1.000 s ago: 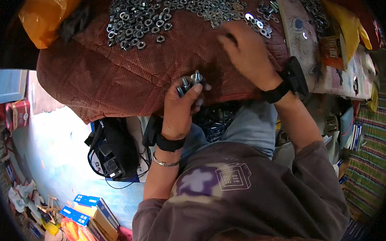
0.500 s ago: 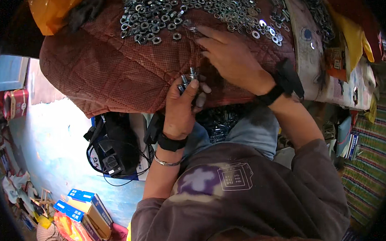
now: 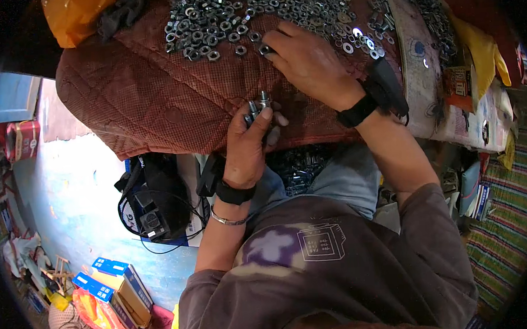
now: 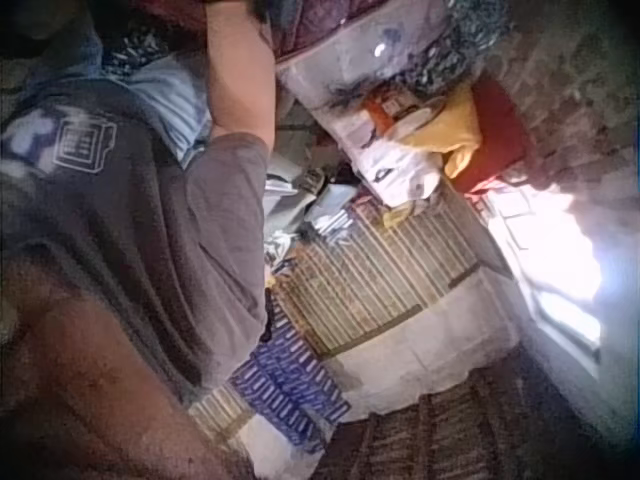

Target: Manually assembling nuts onto bolts and sorting metal washers and fasteners.

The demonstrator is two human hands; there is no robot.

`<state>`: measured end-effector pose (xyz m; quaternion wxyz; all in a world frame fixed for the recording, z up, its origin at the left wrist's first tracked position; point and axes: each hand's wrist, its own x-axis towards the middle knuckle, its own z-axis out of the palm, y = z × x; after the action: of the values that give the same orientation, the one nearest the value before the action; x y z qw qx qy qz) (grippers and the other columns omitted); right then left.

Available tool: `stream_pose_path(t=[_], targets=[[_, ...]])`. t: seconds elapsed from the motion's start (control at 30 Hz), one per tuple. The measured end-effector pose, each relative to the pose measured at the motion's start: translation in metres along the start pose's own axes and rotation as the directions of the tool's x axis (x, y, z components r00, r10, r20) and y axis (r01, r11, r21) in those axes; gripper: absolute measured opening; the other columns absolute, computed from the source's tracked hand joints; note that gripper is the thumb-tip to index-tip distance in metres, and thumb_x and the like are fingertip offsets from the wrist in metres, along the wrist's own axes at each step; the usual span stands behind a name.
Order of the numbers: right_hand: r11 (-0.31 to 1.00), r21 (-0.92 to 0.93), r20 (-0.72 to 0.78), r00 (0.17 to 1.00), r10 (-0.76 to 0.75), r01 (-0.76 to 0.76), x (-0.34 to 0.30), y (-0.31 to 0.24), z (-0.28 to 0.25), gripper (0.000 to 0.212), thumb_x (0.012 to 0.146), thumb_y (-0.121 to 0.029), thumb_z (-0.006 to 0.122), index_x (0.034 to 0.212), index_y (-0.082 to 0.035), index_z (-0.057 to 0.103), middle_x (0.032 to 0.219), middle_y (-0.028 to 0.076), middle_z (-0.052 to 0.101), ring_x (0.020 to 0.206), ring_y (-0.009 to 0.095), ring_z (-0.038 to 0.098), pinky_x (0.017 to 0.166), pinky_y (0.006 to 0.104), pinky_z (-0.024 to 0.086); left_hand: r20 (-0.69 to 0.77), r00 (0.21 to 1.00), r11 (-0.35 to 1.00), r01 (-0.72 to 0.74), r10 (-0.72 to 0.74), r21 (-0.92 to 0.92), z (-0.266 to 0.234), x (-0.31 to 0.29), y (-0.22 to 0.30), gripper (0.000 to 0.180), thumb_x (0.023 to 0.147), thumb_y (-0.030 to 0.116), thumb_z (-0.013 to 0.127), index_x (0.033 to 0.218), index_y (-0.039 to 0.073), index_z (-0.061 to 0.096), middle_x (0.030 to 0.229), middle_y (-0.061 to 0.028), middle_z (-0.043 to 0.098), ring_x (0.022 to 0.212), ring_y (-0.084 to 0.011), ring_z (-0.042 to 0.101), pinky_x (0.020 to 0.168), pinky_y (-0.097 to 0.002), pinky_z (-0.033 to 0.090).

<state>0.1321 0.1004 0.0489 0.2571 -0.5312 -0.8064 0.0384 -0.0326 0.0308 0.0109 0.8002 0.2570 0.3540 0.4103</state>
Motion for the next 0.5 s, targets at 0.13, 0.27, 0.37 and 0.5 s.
stream_pose_path(t=[0.13, 0.27, 0.37, 0.5], targets=[[0.971, 0.23, 0.06, 0.997, 0.053, -0.065, -0.015, -0.004, -0.015, 0.019, 0.078, -0.008, 0.06, 0.094, 0.001, 0.057, 0.082, 0.014, 0.058, 0.074, 0.028, 0.058, 0.063, 0.0328, 0.045, -0.051, 0.999, 0.996, 0.005, 0.0, 0.093, -0.001, -0.001, -0.003, 0.014, 0.09, 0.017, 0.053, 0.098, 0.005, 0.054, 0.078, -0.0022, 0.061, 0.06, -0.0047, 0.046, 0.052, -0.0184, 0.037], [0.867, 0.45, 0.35, 0.935, 0.048, -0.213, -0.024, -0.016, -0.034, 0.017, 0.08, -0.011, 0.059, 0.092, 0.002, 0.057, 0.074, 0.013, 0.057, 0.066, 0.019, 0.054, 0.063, 0.03, 0.044, 0.017, 0.999, 0.986, -0.049, 0.046, 0.157, -0.003, -0.001, -0.005, 0.013, 0.09, 0.015, 0.053, 0.098, 0.005, 0.055, 0.077, -0.0015, 0.06, 0.061, -0.0043, 0.048, 0.052, -0.0179, 0.037], [0.88, 0.427, 0.386, 0.922, 0.029, -0.206, -0.028, -0.015, -0.042, 0.018, 0.08, -0.013, 0.06, 0.09, 0.002, 0.057, 0.075, 0.014, 0.058, 0.066, 0.021, 0.055, 0.061, 0.0311, 0.043, 0.017, 1.0, 0.982, -0.025, 0.022, 0.189, 0.007, -0.005, 0.001, 0.014, 0.088, 0.014, 0.056, 0.098, 0.004, 0.056, 0.078, -0.0028, 0.062, 0.062, -0.0078, 0.053, 0.053, -0.0199, 0.041], [0.905, 0.386, 0.419, 0.908, 0.001, -0.18, -0.033, -0.019, -0.046, 0.019, 0.08, -0.015, 0.06, 0.088, 0.001, 0.056, 0.074, 0.015, 0.057, 0.066, 0.025, 0.055, 0.06, 0.0322, 0.042, 0.025, 0.998, 0.969, -0.058, 0.053, 0.24, 0.011, -0.008, -0.002, 0.012, 0.087, 0.009, 0.057, 0.097, 0.003, 0.055, 0.076, -0.0008, 0.061, 0.062, -0.0037, 0.051, 0.051, -0.0178, 0.039]])
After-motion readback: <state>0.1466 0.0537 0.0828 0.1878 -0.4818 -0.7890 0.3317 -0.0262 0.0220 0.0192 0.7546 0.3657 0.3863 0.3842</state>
